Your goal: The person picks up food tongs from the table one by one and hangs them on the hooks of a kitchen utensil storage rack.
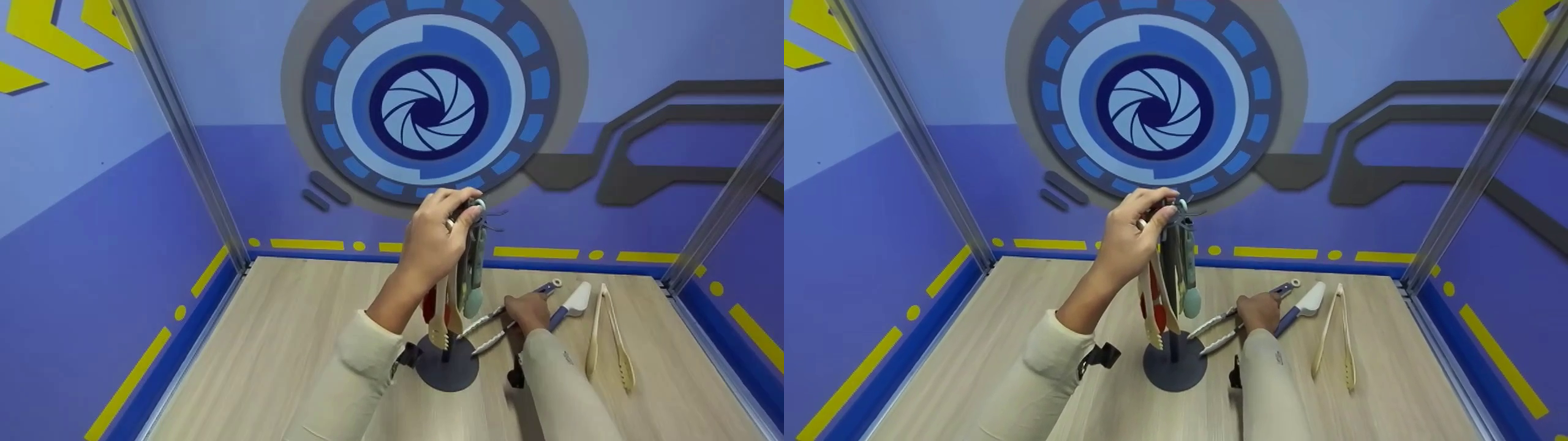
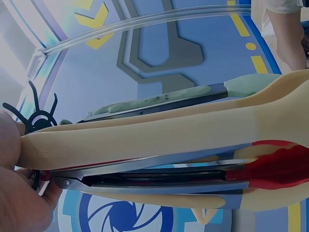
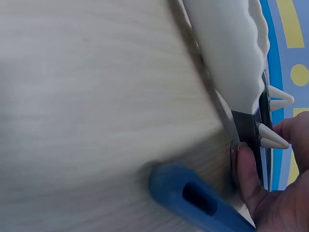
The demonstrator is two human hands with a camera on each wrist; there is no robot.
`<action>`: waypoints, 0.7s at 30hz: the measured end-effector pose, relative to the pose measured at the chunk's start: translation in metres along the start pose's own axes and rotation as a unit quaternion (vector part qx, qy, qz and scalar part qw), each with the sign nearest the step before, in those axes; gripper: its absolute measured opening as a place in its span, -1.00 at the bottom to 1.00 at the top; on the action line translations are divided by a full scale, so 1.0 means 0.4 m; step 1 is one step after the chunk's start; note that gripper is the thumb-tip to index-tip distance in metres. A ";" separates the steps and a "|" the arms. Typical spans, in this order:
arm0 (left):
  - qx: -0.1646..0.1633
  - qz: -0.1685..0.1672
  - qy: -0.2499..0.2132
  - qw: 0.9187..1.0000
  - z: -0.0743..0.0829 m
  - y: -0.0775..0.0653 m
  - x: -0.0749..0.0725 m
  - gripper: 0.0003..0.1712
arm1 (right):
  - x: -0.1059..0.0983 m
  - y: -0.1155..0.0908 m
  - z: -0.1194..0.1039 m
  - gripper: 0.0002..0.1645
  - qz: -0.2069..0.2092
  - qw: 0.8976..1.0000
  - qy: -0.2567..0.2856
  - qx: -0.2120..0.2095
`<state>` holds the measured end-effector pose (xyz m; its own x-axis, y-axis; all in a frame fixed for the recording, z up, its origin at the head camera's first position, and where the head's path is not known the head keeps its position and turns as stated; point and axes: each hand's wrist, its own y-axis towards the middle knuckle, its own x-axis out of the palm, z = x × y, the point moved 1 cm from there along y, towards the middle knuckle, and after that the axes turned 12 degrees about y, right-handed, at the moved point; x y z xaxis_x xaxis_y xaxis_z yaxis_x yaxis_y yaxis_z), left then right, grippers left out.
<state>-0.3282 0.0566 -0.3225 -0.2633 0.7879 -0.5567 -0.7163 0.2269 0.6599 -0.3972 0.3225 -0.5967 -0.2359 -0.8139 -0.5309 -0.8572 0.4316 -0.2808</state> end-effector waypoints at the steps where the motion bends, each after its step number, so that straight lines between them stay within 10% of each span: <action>1: 0.001 0.000 -0.001 1.000 0.001 -0.001 -0.001 -0.68 | -0.002 -0.001 0.001 0.06 -0.005 1.000 0.004 0.002; 9: -0.007 0.005 0.008 1.000 0.010 0.002 -0.004 -0.72 | -0.021 0.023 0.007 -0.61 -0.044 0.998 0.051 -0.013; 21: -0.010 0.021 0.045 0.999 0.025 0.003 -0.007 -0.74 | -0.030 0.029 0.009 -0.76 -0.071 0.981 0.173 -0.048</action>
<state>-0.3219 0.0605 -0.3149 -0.3495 0.7410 -0.5733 -0.7168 0.1826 0.6730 -0.4027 0.3388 -0.5963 -0.2385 -0.9537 -0.1832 -0.9278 0.2795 -0.2472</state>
